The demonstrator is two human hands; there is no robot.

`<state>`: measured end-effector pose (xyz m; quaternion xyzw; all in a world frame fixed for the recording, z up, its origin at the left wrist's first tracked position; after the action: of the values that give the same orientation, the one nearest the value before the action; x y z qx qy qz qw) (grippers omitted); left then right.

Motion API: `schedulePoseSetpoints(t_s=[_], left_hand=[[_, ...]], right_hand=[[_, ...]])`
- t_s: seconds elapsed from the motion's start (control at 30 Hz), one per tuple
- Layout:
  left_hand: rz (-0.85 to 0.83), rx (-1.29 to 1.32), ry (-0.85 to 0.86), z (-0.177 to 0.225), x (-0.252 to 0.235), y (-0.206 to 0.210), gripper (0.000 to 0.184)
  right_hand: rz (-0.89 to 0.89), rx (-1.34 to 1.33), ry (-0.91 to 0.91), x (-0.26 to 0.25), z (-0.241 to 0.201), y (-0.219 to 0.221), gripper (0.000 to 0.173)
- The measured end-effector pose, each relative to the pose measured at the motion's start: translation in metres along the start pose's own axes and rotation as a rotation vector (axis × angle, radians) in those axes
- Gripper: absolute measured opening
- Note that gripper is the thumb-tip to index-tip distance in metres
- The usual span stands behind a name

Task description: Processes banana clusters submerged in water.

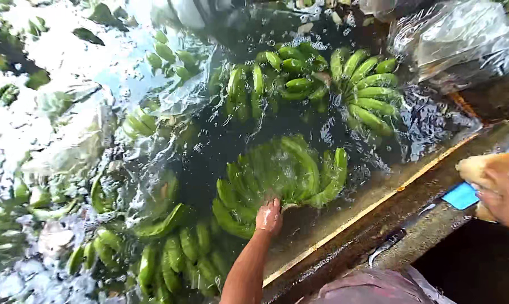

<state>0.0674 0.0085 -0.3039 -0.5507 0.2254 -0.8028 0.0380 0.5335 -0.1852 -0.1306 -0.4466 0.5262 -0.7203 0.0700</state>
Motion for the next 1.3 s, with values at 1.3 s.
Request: schedulePoseSetpoints(t_s=[1.3], left_hand=[[0.059,0.716,-0.143,-0.010,0.040,-0.013,0.059]], right_hand=[[-0.300,0.023,-0.800,0.058,-0.236,0.049,0.029]])
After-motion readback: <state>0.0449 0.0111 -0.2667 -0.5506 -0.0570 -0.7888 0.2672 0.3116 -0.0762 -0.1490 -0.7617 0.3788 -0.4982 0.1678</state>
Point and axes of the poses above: each hand's wrist, its own x-axis away from the middle knuckle, its own y-axis out of the palm, z = x × y, the point moved 8 cm from there along -x, towards the middle knuckle, and after that the axes turned 10 degrees about -z, right-handed, at the moved point
